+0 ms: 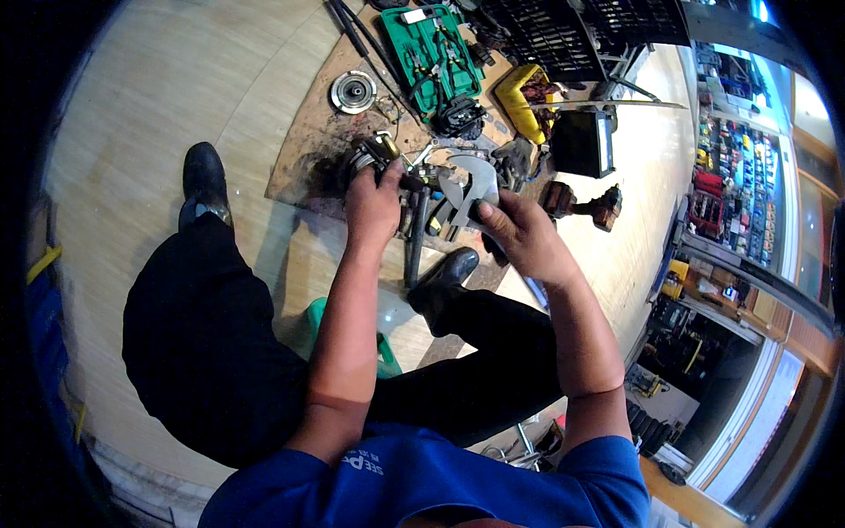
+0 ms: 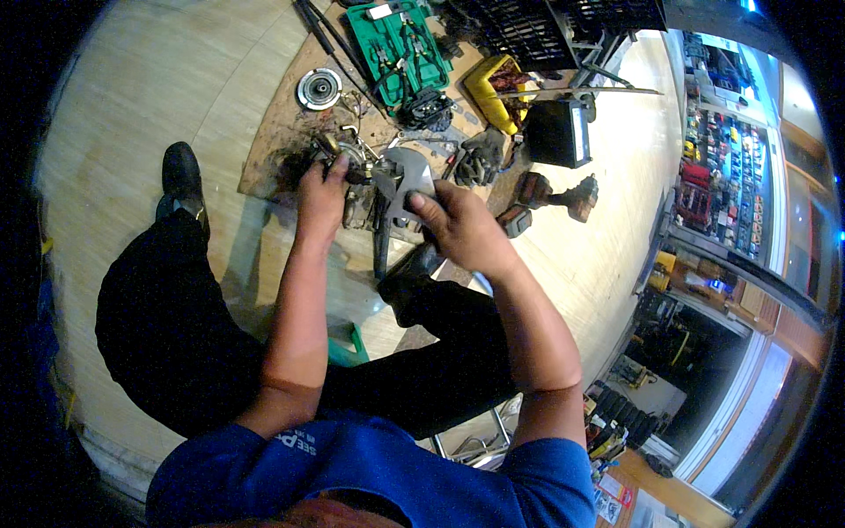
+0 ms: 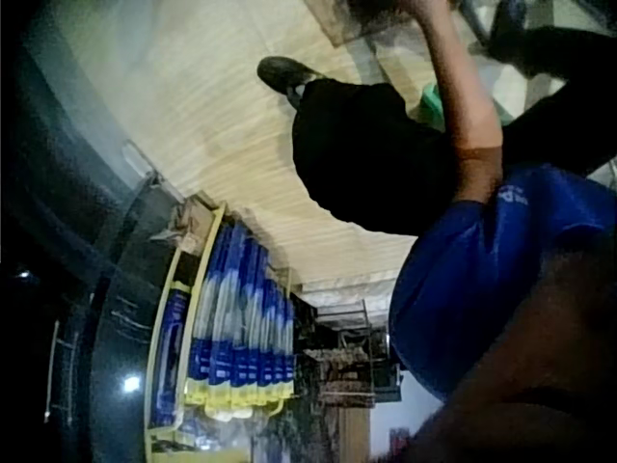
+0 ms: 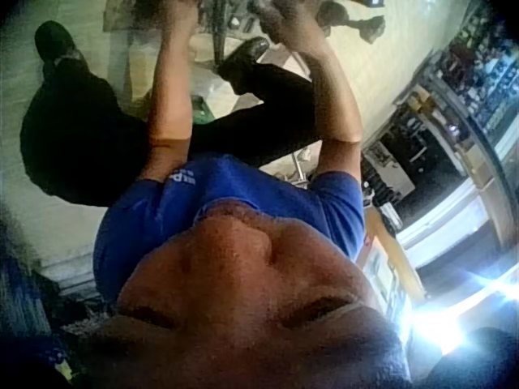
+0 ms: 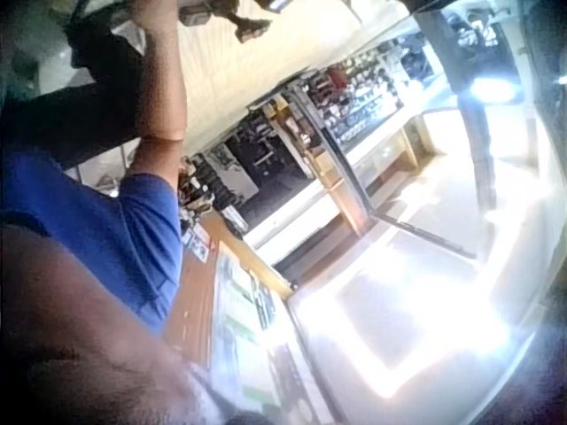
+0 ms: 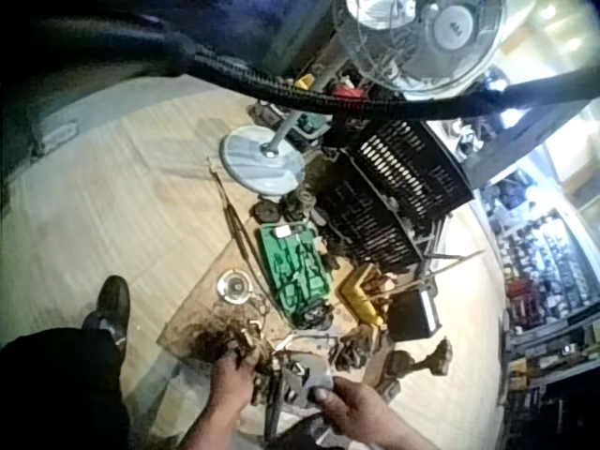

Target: The person uses an adjustable wrench to loosen or tighten components on a mechanical assembly while holding it by hand.

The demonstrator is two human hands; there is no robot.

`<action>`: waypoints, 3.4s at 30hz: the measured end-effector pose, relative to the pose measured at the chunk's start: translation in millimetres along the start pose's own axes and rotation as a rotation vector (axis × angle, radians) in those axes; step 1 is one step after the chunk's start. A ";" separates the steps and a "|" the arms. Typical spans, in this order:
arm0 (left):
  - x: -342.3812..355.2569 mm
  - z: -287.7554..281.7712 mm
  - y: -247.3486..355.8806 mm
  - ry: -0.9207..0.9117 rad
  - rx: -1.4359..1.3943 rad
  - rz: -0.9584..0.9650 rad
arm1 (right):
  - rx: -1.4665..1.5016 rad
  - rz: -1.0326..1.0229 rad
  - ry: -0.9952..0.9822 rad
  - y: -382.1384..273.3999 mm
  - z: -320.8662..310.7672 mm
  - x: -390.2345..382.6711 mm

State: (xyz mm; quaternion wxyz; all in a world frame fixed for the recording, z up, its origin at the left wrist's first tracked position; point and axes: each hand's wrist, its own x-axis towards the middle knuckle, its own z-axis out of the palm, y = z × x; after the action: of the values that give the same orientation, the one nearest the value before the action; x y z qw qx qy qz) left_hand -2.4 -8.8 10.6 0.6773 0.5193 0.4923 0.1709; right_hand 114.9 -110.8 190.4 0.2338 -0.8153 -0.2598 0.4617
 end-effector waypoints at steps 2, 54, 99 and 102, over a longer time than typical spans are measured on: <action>-0.2 -0.6 2.0 0.001 0.000 0.013 | -0.182 -0.007 -0.081 6.2 -15.8 9.0; -2.4 0.1 11.6 0.020 0.021 0.031 | -0.430 -0.131 -0.172 15.1 -13.4 41.5; 0.7 -3.1 7.8 -0.025 0.019 0.051 | -0.432 -0.173 -0.196 9.7 -17.7 38.3; -1.6 -4.1 11.1 -0.025 -0.002 0.036 | -0.426 -0.170 -0.203 6.5 -16.7 41.2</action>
State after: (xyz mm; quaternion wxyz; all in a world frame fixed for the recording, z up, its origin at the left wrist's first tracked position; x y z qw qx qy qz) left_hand -3.5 -3.4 21.2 0.6807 0.5297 0.4741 0.1769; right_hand 148.9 -91.7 168.1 0.0676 -0.7707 -0.4412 0.4548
